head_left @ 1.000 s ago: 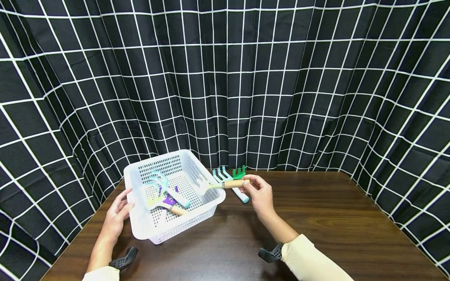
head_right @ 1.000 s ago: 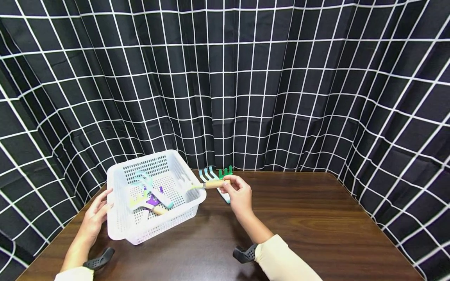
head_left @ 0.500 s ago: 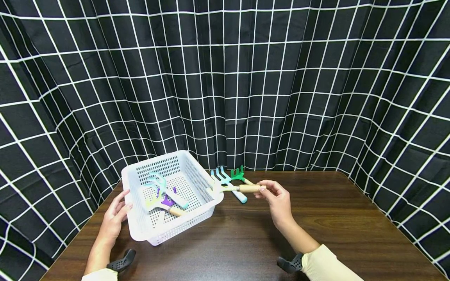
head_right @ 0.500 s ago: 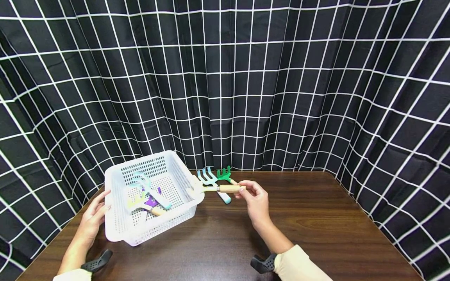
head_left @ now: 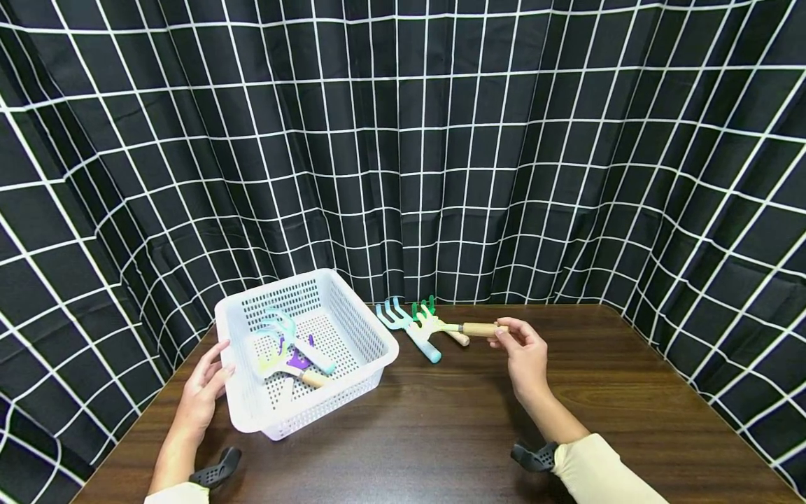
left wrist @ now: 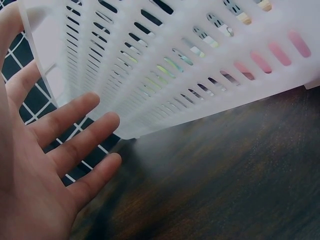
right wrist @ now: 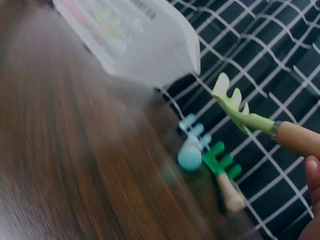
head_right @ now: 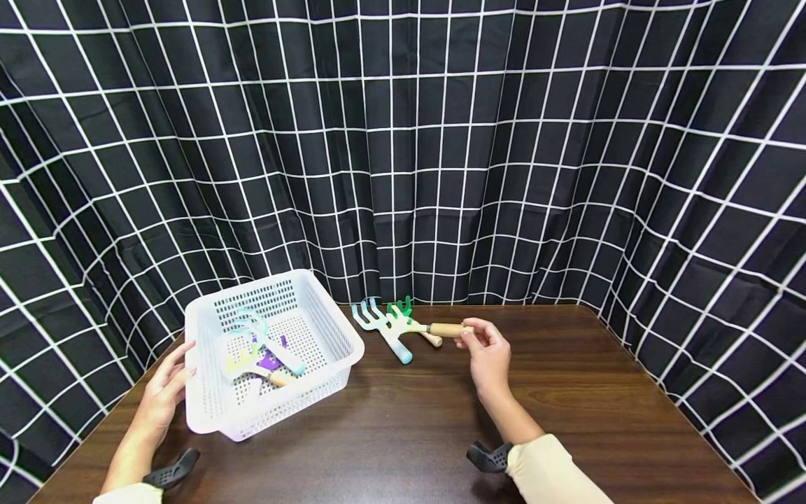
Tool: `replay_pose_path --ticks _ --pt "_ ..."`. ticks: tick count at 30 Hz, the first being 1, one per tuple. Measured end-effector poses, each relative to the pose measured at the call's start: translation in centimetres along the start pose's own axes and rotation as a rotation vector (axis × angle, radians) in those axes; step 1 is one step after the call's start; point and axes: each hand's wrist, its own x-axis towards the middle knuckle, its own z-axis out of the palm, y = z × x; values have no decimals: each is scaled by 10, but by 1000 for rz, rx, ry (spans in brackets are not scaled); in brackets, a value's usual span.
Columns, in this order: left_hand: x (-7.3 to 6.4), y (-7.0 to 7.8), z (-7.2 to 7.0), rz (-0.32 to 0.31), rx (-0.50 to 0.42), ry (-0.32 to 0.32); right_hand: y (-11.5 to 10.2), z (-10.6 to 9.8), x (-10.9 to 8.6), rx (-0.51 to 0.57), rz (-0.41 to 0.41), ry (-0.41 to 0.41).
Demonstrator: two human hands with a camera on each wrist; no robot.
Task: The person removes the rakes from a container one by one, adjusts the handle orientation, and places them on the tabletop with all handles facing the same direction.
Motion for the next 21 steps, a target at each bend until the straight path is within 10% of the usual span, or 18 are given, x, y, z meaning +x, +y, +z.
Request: replay_pose_path --ticks 21 --pt "-2 3 0 22 -34 0 6 -29 21 -210 -10 201"
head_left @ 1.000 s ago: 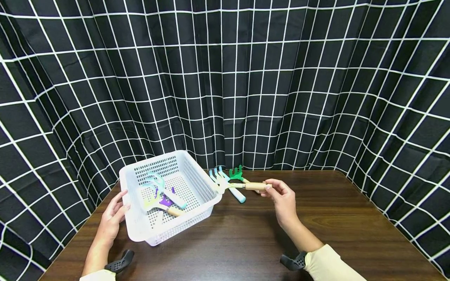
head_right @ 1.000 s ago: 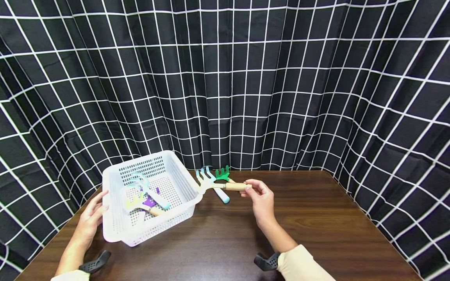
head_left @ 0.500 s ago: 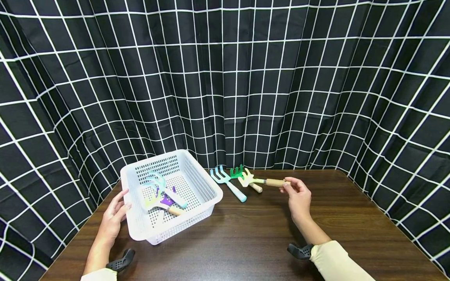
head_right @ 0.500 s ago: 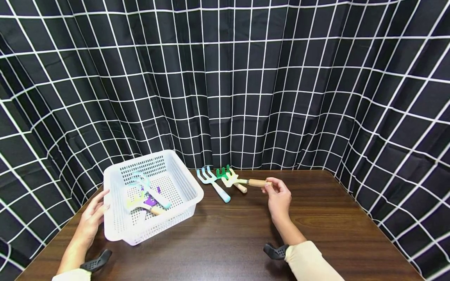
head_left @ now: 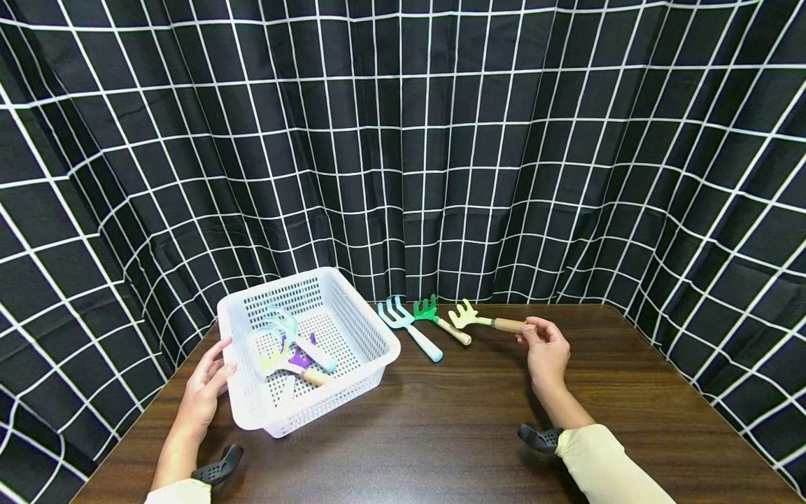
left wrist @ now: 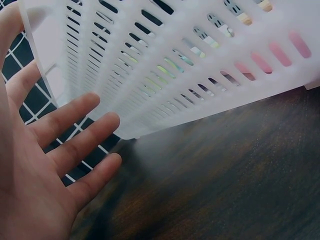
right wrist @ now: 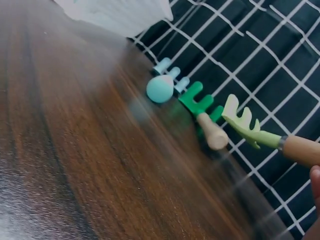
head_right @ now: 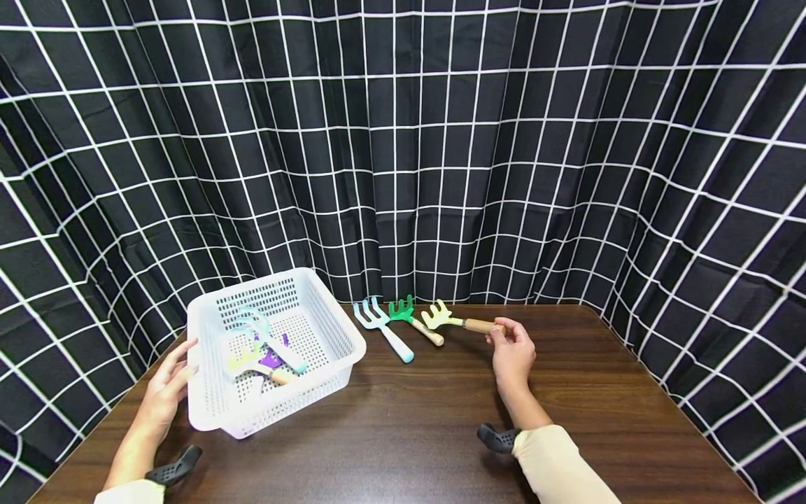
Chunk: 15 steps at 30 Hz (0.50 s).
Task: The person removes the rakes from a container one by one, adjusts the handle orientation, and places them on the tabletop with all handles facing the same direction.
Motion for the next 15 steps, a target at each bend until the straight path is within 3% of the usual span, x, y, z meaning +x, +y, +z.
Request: replay_pose_path --ticks 7,15 --pt "1 -1 0 -11 7 -4 -4 -1 0 -78 6 20" --pt "1 0 0 -26 15 -1 31 -6 11 -113 6 53"
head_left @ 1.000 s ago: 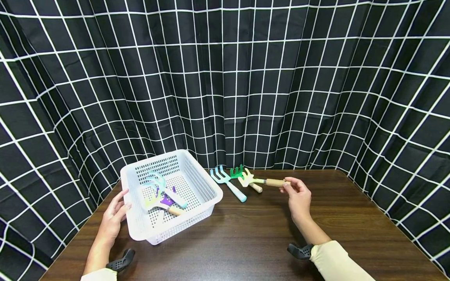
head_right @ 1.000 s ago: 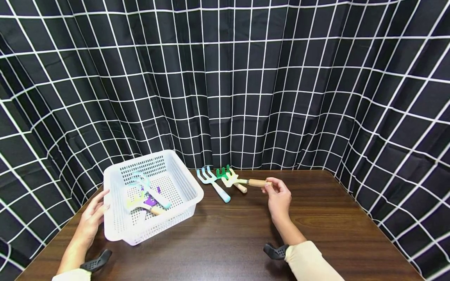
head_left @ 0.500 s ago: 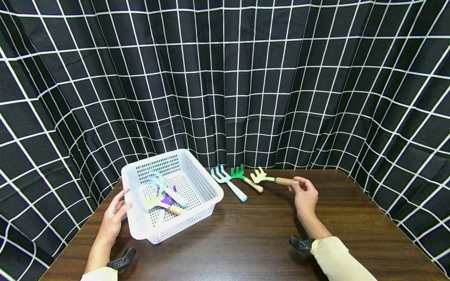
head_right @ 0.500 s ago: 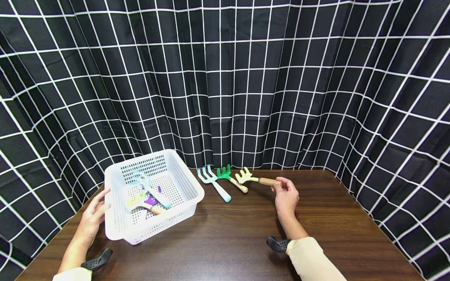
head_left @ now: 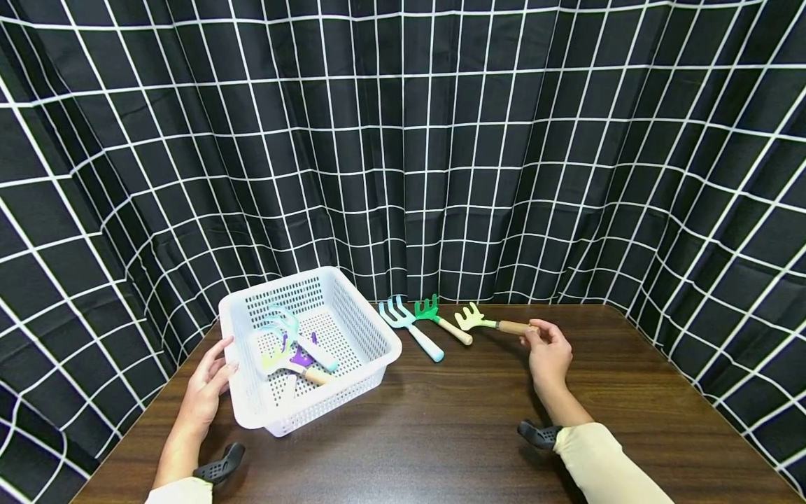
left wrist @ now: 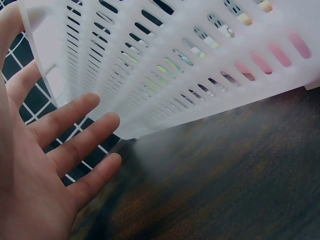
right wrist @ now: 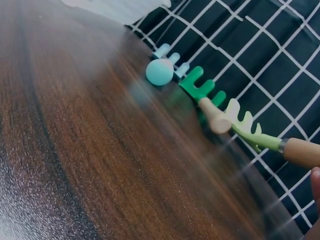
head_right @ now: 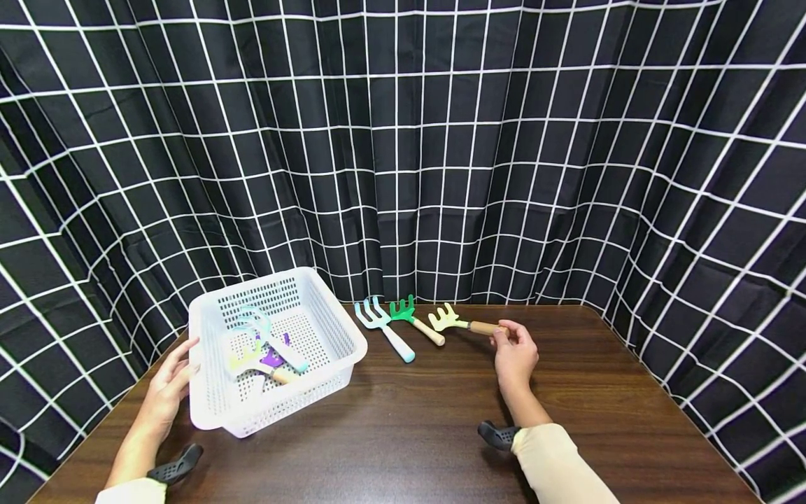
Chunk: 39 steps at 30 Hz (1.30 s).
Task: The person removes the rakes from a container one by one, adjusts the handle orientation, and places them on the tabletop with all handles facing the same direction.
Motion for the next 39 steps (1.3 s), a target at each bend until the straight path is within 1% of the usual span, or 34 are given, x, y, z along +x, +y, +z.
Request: replay_pose_path --ticks 5,13,19,23,28,31,34,37,39 --pt "0 0 0 6 5 3 3 1 -1 10 -21 4" --pt "0 0 -1 2 16 4 2 5 -4 37 -21 0" --pt "0 -1 -1 18 -12 1 6 10 -4 22 -19 12" --pt "-1 -2 -1 33 -17 1 12 13 -4 -8 -17 18" --pt "-1 -2 0 45 -33 4 17 16 -4 -74 -19 6" --pt "-1 -2 0 44 -32 5 18 19 -4 -112 -9 -4" --pt "0 -2 0 34 -9 5 17 21 -4 -154 11 -11" --pt "0 -2 -1 30 5 5 17 23 -4 -215 29 -12" --pt "0 -2 0 31 -7 4 17 24 -4 -261 38 -7"
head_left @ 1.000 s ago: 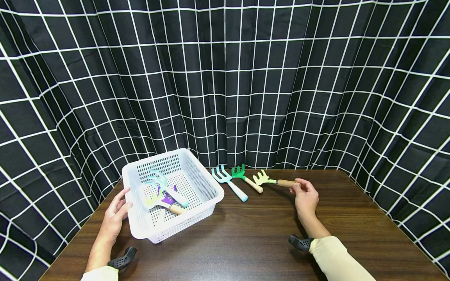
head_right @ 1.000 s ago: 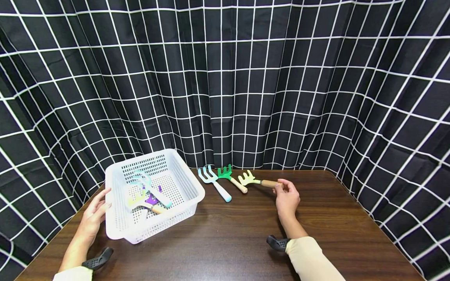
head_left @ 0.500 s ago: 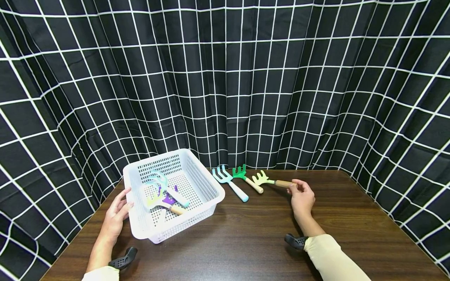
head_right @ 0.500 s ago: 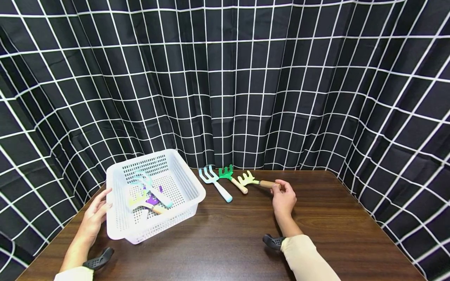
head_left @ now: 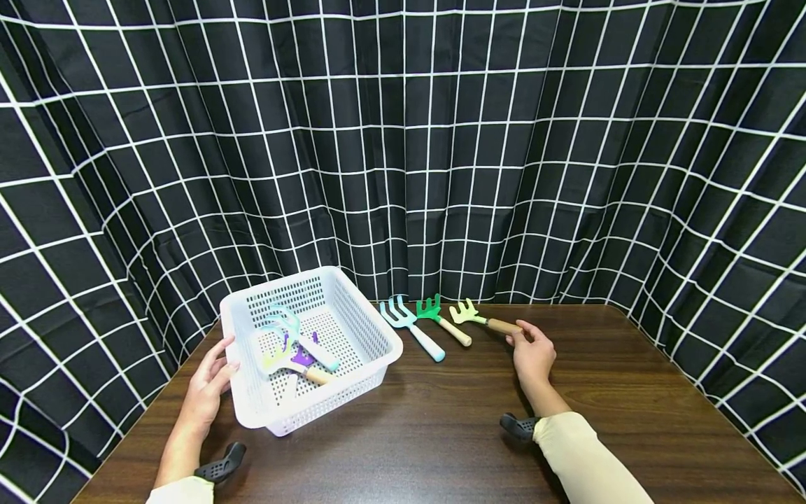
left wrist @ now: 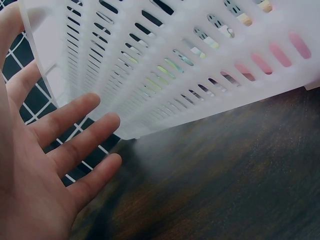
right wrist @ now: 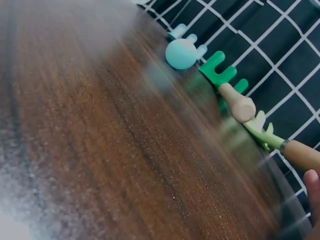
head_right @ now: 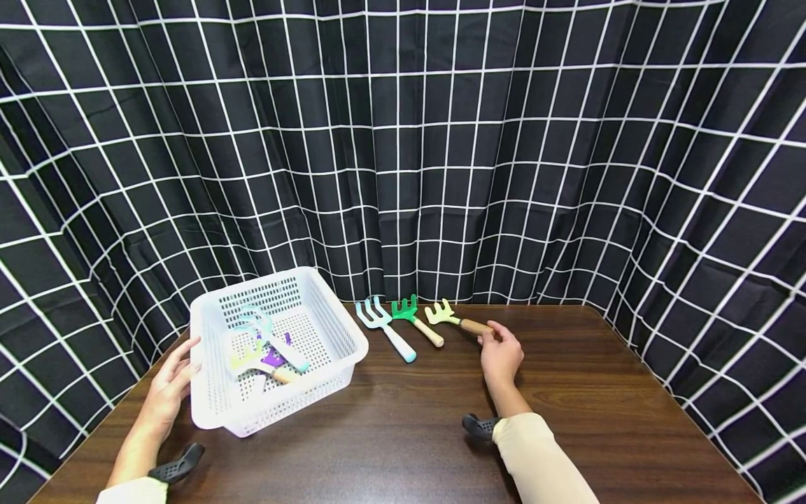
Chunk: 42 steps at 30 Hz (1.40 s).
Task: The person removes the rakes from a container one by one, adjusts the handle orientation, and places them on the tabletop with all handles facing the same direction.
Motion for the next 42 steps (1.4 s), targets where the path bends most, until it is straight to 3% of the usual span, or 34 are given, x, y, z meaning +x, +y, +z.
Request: replay_pose_path --ticks 6,14,23,42 --pt "0 1 1 11 -30 5 9 2 5 -191 -18 -3" --pt "1 0 0 -1 -10 8 11 -1 7 -328 -109 -105" --pt "1 0 0 -16 -2 -1 13 2 10 -401 -108 -186" --pt "0 2 0 -14 -10 -4 14 2 11 -411 -96 -228"
